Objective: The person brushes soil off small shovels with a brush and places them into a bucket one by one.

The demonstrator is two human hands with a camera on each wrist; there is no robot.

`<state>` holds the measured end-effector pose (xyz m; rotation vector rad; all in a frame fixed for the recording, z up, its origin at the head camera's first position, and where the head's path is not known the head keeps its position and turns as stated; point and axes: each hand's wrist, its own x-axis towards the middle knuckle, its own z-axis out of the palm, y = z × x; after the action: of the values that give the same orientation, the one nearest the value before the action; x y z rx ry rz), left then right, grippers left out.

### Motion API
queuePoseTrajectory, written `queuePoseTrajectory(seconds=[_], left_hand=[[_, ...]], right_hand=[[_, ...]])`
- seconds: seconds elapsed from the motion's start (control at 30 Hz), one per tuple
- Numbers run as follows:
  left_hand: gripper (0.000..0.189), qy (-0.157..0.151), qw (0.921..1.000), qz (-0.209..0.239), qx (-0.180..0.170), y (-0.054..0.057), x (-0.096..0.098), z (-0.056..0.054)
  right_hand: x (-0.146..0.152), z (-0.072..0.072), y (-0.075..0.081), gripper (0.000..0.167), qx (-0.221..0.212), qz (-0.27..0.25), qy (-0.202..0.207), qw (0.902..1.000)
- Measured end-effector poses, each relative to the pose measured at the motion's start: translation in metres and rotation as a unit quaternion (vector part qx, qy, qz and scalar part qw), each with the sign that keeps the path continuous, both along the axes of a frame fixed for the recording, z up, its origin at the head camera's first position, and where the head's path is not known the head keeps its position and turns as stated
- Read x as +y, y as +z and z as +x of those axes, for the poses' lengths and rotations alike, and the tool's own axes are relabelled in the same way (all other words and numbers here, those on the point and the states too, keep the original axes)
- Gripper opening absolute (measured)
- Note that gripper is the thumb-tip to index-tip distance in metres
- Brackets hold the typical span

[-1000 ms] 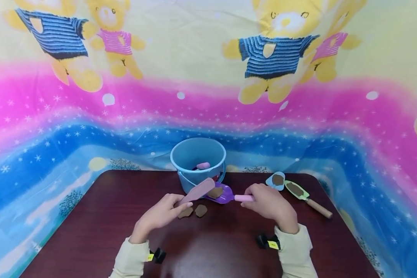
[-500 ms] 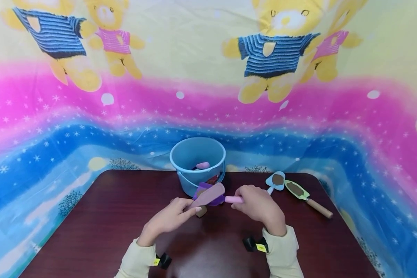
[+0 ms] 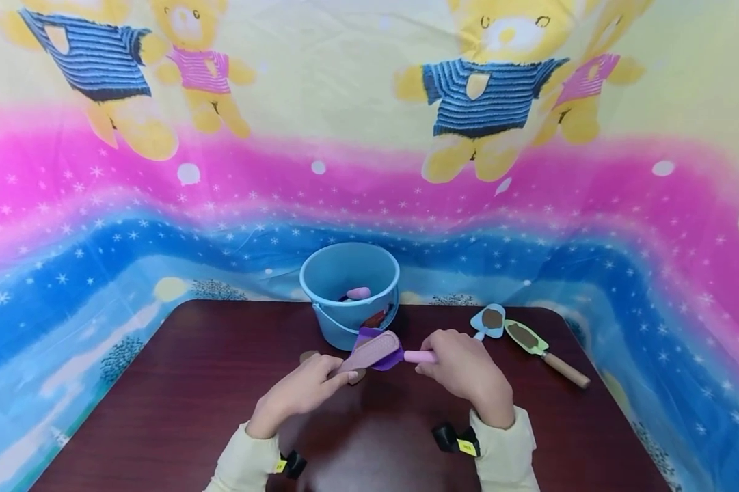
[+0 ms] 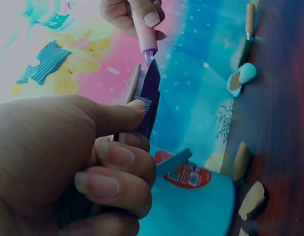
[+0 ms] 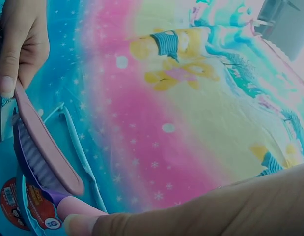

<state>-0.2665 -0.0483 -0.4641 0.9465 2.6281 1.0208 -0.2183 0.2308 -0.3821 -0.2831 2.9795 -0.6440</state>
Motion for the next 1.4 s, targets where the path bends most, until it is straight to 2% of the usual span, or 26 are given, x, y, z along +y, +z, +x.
queuePoseTrajectory(seconds=[0.3,0.67,0.9,1.03,1.23,1.3,1.4], left_hand=[[0.03,0.025,0.998,-0.042,0.041,0.003,-0.006,-0.004],[0.023,0.035,0.9992,-0.012,-0.013,0.004,-0.015,-0.005],[0.026,0.05,0.9985,-0.021,-0.005,0.005,-0.02,-0.008],[0.027,0.056,0.9982,-0.013,-0.016,0.006,-0.024,-0.009],[0.022,0.089,0.996,-0.006,0.001,0.007,-0.038,-0.01],[0.022,0.086,0.9963,0.004,0.0,0.009,-0.04,-0.01],[0.023,0.059,0.9977,0.031,-0.017,0.01,-0.037,-0.01]], right_hand=[[0.004,-0.005,-0.001,0.009,-0.004,-0.009,0.011,0.9999],[0.007,-0.005,-0.002,0.012,-0.01,-0.013,0.013,0.9998],[0.01,-0.006,-0.001,0.014,-0.01,-0.022,0.013,0.9996],[0.01,-0.006,-0.001,0.016,-0.013,-0.023,0.012,0.9996],[0.014,-0.004,-0.001,0.018,-0.014,-0.015,-0.003,0.9998],[0.015,-0.004,0.0,0.015,-0.011,-0.016,-0.004,0.9998],[0.014,-0.005,0.0,0.014,-0.009,-0.018,0.003,0.9998]])
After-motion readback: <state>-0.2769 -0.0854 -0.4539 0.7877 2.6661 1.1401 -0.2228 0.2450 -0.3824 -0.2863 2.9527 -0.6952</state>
